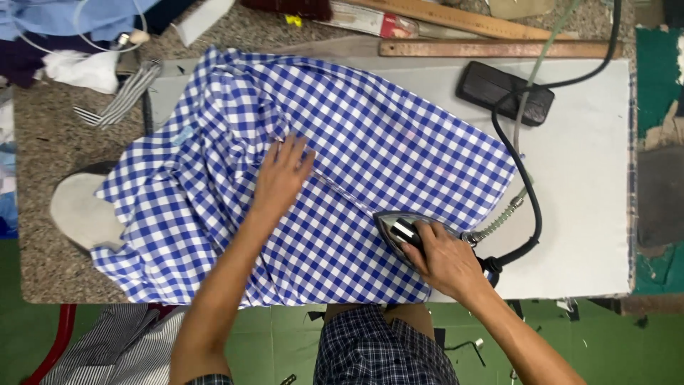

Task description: The person irons a blue and white checkered shirt on a white ironing board. They repeatedly smooth the fabric with their hands, use a steam iron on the sleeves and body, and reposition the shirt several times to access different areas.

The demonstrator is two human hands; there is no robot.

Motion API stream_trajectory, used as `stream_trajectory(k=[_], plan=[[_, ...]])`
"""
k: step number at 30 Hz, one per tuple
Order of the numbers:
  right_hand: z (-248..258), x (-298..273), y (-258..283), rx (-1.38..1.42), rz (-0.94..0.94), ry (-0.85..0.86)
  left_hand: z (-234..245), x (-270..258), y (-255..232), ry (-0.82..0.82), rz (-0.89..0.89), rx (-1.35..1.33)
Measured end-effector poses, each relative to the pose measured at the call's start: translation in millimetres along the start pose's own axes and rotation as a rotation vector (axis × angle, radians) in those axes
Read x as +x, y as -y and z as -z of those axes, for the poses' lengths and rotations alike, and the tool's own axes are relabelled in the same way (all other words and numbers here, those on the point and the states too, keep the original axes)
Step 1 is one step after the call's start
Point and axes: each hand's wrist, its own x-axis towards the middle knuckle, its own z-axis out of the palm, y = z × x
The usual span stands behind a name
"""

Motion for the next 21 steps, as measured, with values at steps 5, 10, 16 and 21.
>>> stream_trajectory(k=[5,10,16,21], plan=[[-9.3,2.1,-7.3,-0.068,0.019,0.027,-19.7,23.1,63.5,0.227,-0.088,0.204],[-14.6,7.4,-16.7,0.013,0.015,0.107,14.0,57.6,91.1,0.784,0.115,0.176],[-30.2,9.4,-25.9,0.021,0.035,0.067,14.1,71.1,120.4,1.157,0.245,-0.107],[-19.0,22.0,-1.7,0.041,-0.134,0.101,7.1,65.3,127.8,1.148,0.248,-0.225]])
